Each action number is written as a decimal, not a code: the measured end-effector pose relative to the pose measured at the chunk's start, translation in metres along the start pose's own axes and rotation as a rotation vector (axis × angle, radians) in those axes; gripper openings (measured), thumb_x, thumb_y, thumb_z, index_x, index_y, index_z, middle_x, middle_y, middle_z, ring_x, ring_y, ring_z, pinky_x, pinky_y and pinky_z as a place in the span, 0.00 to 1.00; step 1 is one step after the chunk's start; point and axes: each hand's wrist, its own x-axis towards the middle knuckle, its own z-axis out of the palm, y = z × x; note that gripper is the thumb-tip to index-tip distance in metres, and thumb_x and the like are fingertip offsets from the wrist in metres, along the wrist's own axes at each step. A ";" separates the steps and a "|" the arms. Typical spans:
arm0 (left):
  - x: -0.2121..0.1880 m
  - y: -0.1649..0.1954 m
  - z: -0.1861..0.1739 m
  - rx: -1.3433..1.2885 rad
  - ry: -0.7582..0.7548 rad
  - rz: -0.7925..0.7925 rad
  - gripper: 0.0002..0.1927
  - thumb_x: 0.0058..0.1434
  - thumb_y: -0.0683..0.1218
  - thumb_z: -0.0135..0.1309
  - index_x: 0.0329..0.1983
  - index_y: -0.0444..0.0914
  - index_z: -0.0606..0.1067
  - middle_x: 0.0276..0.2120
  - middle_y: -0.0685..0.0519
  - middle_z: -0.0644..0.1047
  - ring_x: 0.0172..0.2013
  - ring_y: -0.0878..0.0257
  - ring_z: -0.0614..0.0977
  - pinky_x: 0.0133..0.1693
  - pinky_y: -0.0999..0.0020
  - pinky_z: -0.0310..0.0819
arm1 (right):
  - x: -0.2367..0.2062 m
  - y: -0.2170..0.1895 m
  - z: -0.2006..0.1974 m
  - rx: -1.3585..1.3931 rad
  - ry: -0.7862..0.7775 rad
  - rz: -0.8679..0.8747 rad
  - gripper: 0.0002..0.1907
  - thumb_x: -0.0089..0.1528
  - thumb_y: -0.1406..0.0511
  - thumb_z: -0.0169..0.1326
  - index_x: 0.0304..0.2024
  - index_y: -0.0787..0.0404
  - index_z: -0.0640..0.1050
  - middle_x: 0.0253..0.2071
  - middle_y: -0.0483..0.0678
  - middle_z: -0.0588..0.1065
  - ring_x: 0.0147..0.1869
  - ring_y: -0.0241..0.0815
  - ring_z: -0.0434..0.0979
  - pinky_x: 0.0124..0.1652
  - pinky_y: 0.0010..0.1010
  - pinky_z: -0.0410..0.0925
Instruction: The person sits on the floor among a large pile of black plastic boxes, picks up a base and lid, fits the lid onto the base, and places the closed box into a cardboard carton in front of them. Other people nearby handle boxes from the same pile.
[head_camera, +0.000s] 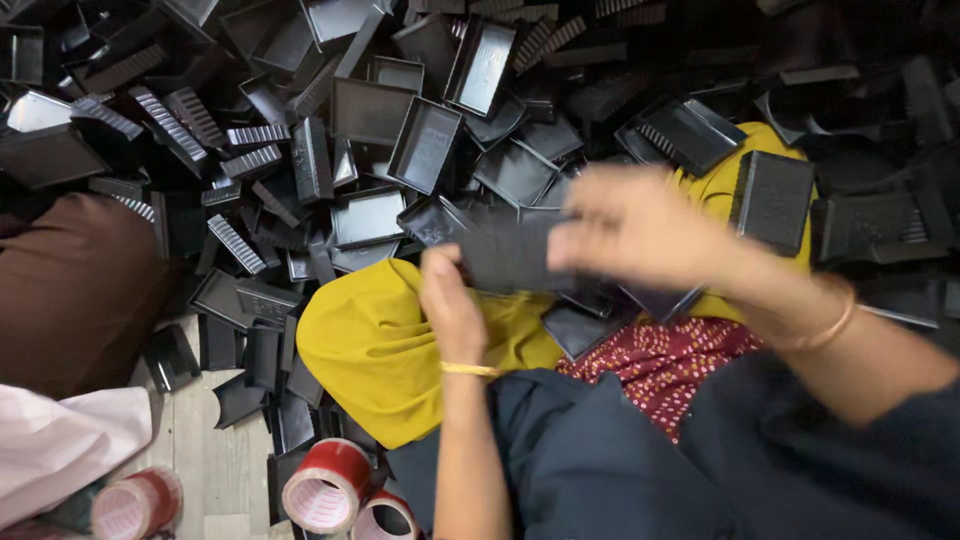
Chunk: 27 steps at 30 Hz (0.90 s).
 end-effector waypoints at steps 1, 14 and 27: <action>0.011 -0.005 -0.006 0.103 0.016 0.014 0.17 0.77 0.51 0.40 0.45 0.33 0.73 0.41 0.46 0.74 0.40 0.51 0.76 0.46 0.63 0.71 | 0.012 0.005 -0.017 0.273 0.156 0.085 0.15 0.63 0.59 0.64 0.37 0.64 0.78 0.32 0.49 0.72 0.35 0.42 0.74 0.35 0.33 0.70; 0.050 -0.066 -0.011 0.006 -0.015 0.004 0.41 0.56 0.32 0.51 0.75 0.34 0.56 0.70 0.40 0.65 0.68 0.50 0.68 0.69 0.57 0.58 | -0.049 0.080 0.086 -0.617 -0.037 -0.293 0.20 0.51 0.60 0.65 0.44 0.51 0.73 0.63 0.46 0.77 0.70 0.48 0.73 0.64 0.54 0.63; -0.035 0.038 0.048 -1.140 -0.268 -0.798 0.21 0.73 0.58 0.43 0.62 0.43 0.67 0.52 0.51 0.75 0.49 0.59 0.79 0.51 0.62 0.74 | -0.065 0.026 0.078 0.167 0.027 0.447 0.49 0.53 0.51 0.66 0.71 0.63 0.63 0.42 0.55 0.70 0.41 0.47 0.73 0.40 0.36 0.70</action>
